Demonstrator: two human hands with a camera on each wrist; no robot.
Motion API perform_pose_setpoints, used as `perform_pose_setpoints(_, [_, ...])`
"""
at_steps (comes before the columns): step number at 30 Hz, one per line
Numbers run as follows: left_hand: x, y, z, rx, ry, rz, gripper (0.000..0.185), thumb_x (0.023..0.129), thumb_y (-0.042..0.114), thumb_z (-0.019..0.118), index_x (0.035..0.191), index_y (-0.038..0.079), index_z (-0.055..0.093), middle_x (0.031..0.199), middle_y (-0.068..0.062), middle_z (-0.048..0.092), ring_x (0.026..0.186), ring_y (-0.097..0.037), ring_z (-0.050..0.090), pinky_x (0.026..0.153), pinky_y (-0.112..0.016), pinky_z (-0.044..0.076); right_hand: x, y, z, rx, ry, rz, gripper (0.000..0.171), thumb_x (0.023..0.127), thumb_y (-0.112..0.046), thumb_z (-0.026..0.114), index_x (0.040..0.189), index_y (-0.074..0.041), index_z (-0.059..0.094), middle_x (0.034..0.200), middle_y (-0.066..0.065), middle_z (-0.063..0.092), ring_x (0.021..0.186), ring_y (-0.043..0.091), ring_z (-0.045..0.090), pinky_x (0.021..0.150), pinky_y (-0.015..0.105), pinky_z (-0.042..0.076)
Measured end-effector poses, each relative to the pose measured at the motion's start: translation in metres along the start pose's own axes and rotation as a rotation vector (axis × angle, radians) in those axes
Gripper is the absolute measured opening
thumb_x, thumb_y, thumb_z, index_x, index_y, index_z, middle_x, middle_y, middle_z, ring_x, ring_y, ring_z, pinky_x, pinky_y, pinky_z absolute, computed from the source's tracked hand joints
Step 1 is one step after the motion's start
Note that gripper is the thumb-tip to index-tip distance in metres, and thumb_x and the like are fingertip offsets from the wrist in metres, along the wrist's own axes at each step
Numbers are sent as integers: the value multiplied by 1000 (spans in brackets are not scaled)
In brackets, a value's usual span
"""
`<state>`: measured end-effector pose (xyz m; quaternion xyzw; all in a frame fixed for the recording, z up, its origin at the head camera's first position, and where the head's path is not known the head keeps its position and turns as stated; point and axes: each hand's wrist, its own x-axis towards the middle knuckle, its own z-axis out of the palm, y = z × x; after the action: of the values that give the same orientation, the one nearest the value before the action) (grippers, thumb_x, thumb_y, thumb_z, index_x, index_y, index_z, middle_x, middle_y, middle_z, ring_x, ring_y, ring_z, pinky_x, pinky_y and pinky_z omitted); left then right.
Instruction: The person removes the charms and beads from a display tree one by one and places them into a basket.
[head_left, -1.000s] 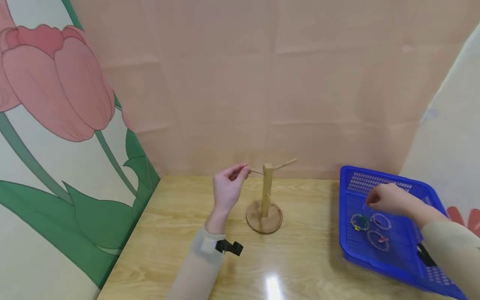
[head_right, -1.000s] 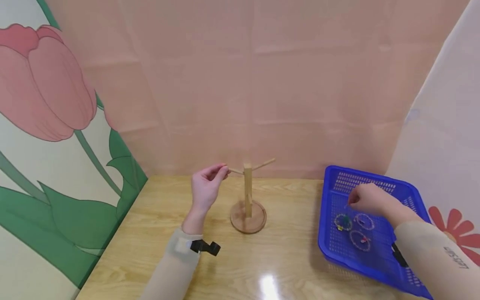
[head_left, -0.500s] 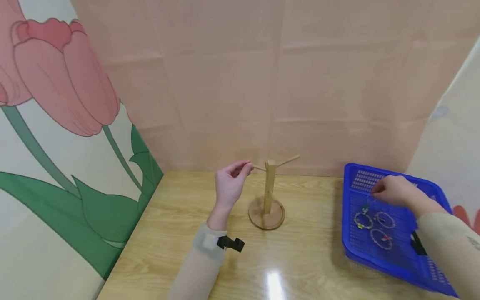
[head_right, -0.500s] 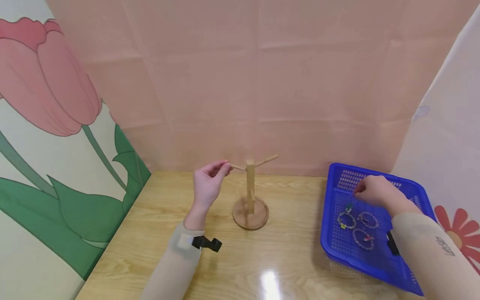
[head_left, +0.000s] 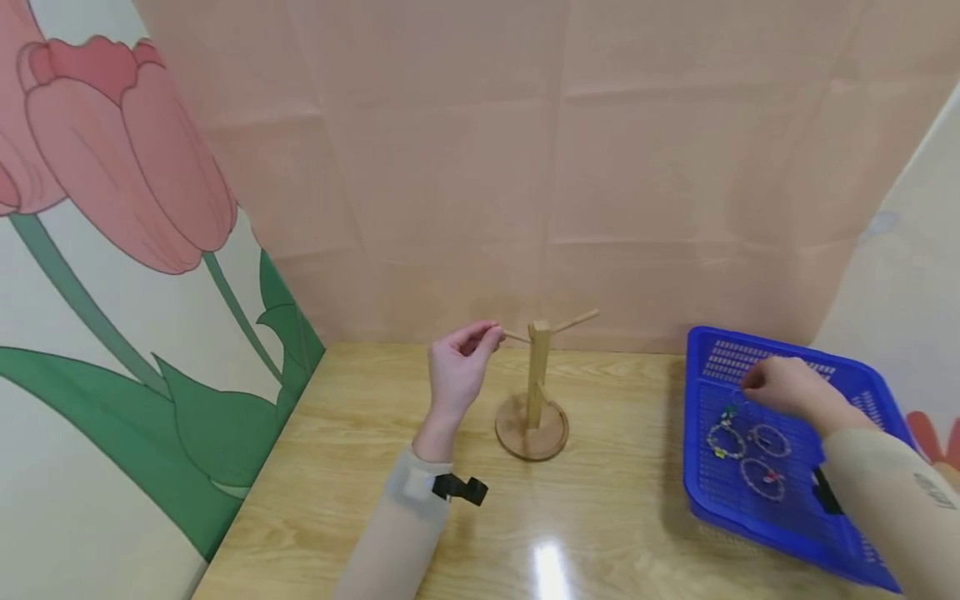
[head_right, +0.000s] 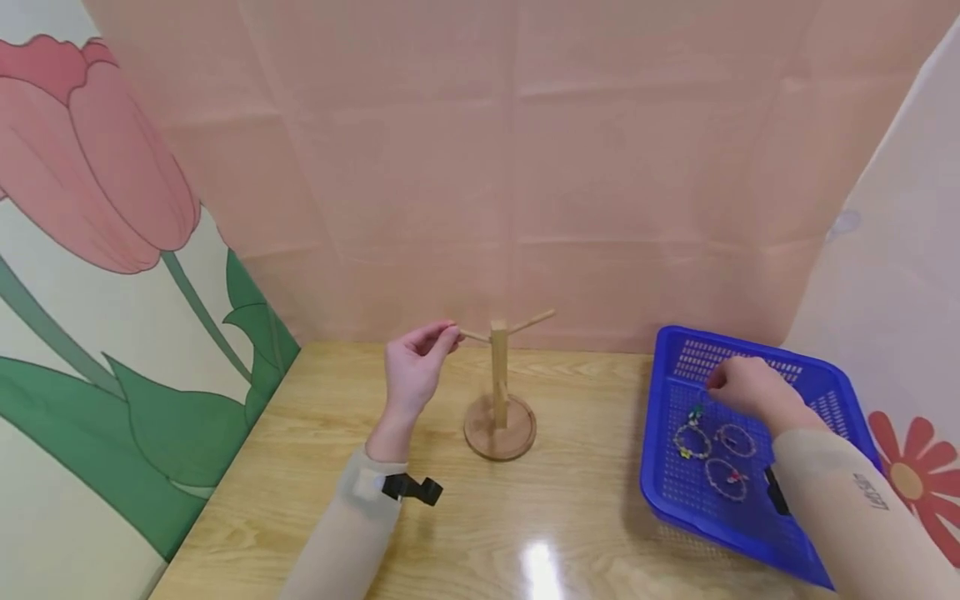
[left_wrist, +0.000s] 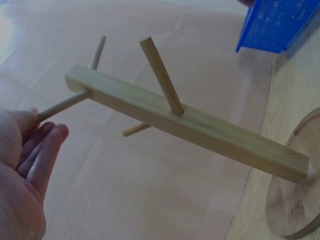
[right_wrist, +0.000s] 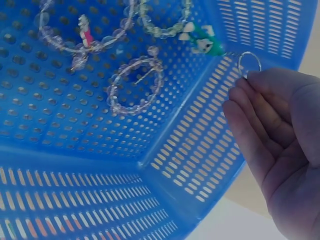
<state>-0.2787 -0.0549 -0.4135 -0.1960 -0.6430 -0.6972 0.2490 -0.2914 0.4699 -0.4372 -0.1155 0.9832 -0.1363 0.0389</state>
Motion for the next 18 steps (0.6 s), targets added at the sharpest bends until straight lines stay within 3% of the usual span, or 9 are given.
perform_pose_setpoints(4, [-2, 1, 0, 12, -7, -3, 19, 98, 11, 81, 108, -6, 81, 96, -14, 81, 84, -17, 79, 79, -32, 69, -2, 9, 7, -4, 0, -3, 14, 94, -10, 74, 95, 4, 78, 87, 13, 76, 80, 35, 72, 76, 64, 63])
perform_pose_setpoints(10, [-4, 3, 0, 28, -17, -9, 21, 99, 13, 81, 109, -5, 81, 96, -13, 81, 85, -19, 79, 80, -31, 69, -4, 21, 17, -7, 43, -34, 13, 94, -11, 75, 93, 1, 79, 86, 9, 76, 78, 30, 71, 76, 62, 63])
perform_pose_setpoints(18, [-4, 3, -1, 32, -7, -9, 18, 98, 11, 81, 108, -3, 81, 96, -12, 82, 85, -20, 79, 79, -31, 69, -4, 26, 24, 0, 50, -29, 13, 96, -10, 74, 94, 2, 79, 86, 11, 76, 80, 34, 72, 75, 63, 63])
